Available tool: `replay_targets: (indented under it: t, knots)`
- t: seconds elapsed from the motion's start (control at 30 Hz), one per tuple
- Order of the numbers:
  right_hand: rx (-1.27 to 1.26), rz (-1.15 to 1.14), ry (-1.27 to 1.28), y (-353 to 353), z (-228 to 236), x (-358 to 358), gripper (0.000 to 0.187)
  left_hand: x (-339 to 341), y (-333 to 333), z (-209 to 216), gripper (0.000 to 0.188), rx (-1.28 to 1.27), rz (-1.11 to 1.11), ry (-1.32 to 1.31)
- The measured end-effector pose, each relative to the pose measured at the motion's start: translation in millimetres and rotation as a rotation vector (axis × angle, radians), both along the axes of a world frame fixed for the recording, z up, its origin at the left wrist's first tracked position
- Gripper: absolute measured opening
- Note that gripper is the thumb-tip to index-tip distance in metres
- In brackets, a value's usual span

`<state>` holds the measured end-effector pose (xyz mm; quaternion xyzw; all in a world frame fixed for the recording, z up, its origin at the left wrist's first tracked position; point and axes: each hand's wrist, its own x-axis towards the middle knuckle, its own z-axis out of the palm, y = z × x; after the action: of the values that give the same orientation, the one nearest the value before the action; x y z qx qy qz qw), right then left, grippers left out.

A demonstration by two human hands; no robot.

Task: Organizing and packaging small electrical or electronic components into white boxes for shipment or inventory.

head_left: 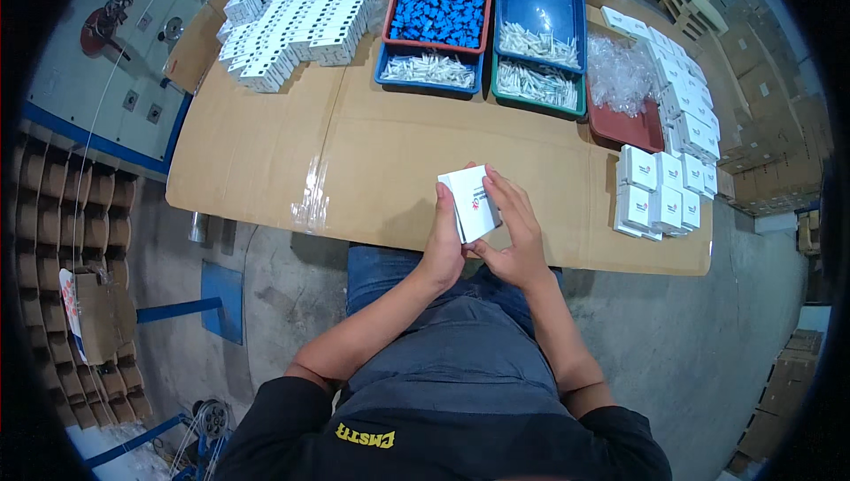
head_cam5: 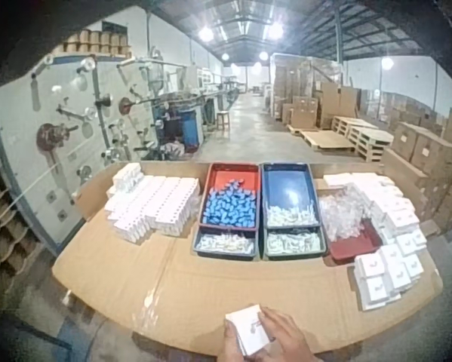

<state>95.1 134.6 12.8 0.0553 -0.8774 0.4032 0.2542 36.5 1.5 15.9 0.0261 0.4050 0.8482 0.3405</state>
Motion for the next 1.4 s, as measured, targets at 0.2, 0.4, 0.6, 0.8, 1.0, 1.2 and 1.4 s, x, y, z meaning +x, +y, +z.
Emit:
replay_targets:
  t: [0.2, 0.4, 0.6, 0.8, 1.0, 1.2, 1.4]
  knots:
    - [-0.121, 0.015, -0.052, -6.3, -4.9, -3.4, 0.082, -10.2, -5.4, 1.6, 0.076, -0.081, -0.048, 0.036]
    - [-0.174, 0.025, -0.043, 6.2, -3.3, -1.6, 0.092, -16.9, -1.3, 3.3, 0.067, 0.046, -0.082, 0.069]
    - [-0.596, 0.202, -0.103, 4.0, 0.5, 1.6, 0.094, -20.8, -5.0, -2.8, 0.095, -0.011, 0.028, 0.459]
    - [-0.774, 0.219, -0.291, 19.5, 16.2, 7.0, 0.073, -23.2, -6.7, -10.3, 0.100, -0.152, -0.060, 1.029]
    - [-0.902, 0.133, -0.362, 20.6, 26.1, 8.9, 0.051, -19.7, -5.2, -20.2, 0.111, -0.195, -0.083, 0.992]
    - [-0.417, 0.064, -0.170, 16.5, 15.1, 1.4, 0.058, -25.3, -8.2, 0.8, 0.085, -0.192, -0.392, -0.180]
    - [-0.066, 0.038, -0.053, 8.1, 5.6, -3.5, 0.058, -11.7, 0.4, 5.1, 0.062, -0.141, -0.314, -0.248]
